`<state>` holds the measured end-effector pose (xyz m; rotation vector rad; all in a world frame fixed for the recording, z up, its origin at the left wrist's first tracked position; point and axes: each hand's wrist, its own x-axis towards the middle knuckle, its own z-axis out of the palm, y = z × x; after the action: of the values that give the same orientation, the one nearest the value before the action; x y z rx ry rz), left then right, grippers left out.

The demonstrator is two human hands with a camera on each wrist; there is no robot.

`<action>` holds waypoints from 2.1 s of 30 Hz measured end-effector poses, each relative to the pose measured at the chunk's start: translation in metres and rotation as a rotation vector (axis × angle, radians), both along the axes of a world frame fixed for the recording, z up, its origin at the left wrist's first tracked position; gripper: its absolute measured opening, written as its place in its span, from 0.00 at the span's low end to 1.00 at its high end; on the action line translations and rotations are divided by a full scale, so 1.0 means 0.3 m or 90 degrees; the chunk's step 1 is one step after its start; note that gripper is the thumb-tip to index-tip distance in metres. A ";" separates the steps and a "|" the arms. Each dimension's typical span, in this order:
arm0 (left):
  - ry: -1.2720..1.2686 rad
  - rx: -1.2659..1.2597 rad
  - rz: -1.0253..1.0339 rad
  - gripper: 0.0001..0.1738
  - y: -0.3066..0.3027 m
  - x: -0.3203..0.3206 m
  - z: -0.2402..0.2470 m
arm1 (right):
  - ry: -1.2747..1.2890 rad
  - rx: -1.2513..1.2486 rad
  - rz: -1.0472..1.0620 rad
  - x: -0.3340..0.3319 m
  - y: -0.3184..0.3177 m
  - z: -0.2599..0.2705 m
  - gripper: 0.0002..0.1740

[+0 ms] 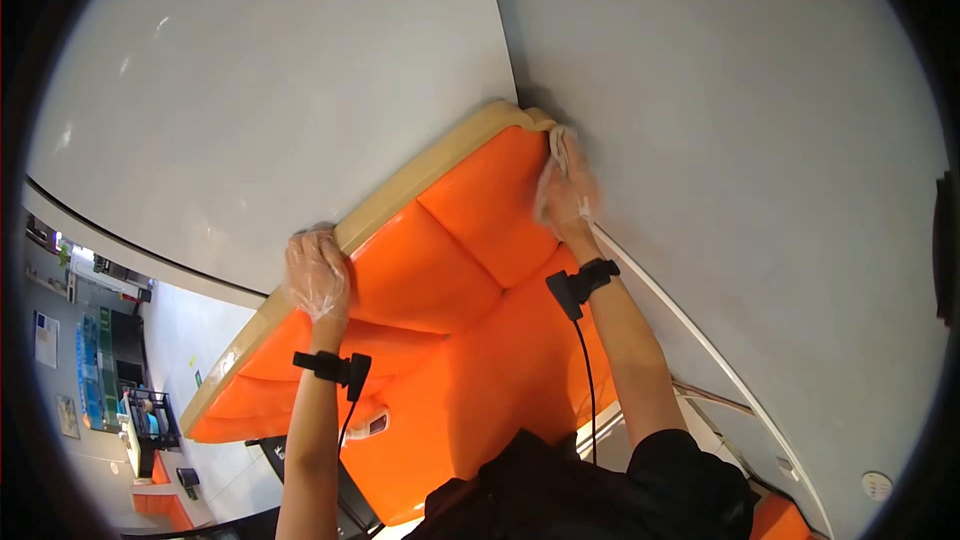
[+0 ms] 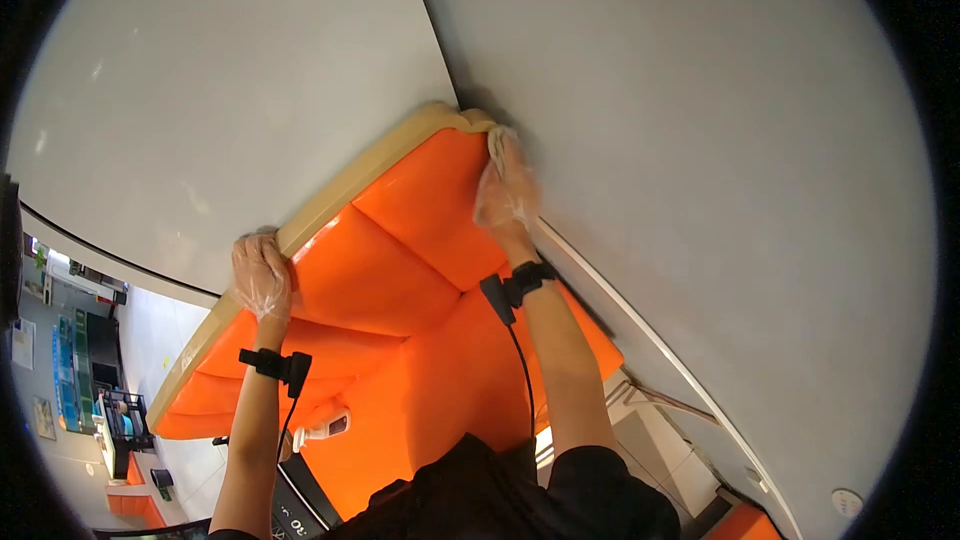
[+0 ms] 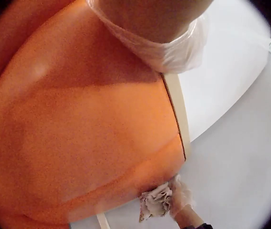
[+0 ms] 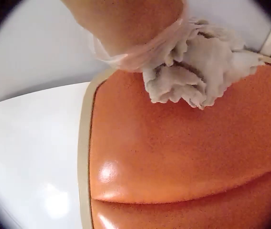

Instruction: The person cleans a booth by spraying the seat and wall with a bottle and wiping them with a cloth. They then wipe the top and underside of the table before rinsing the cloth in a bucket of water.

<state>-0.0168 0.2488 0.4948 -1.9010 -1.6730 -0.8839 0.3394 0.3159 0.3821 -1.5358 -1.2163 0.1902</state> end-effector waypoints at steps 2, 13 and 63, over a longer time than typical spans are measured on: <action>0.004 0.003 0.010 0.06 0.001 0.002 0.004 | -0.060 -0.087 -0.032 -0.043 0.031 0.026 0.30; 0.024 0.009 0.032 0.06 0.000 0.001 0.008 | 0.065 0.005 0.037 0.048 -0.045 0.129 0.21; 0.016 0.044 -0.027 0.05 -0.001 0.006 0.032 | -0.208 -0.430 0.166 0.011 0.217 0.610 0.19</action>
<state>-0.0149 0.2484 0.5044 -1.8990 -1.5727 -0.9187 0.3426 0.3810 0.5650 -2.0317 -1.7244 0.5860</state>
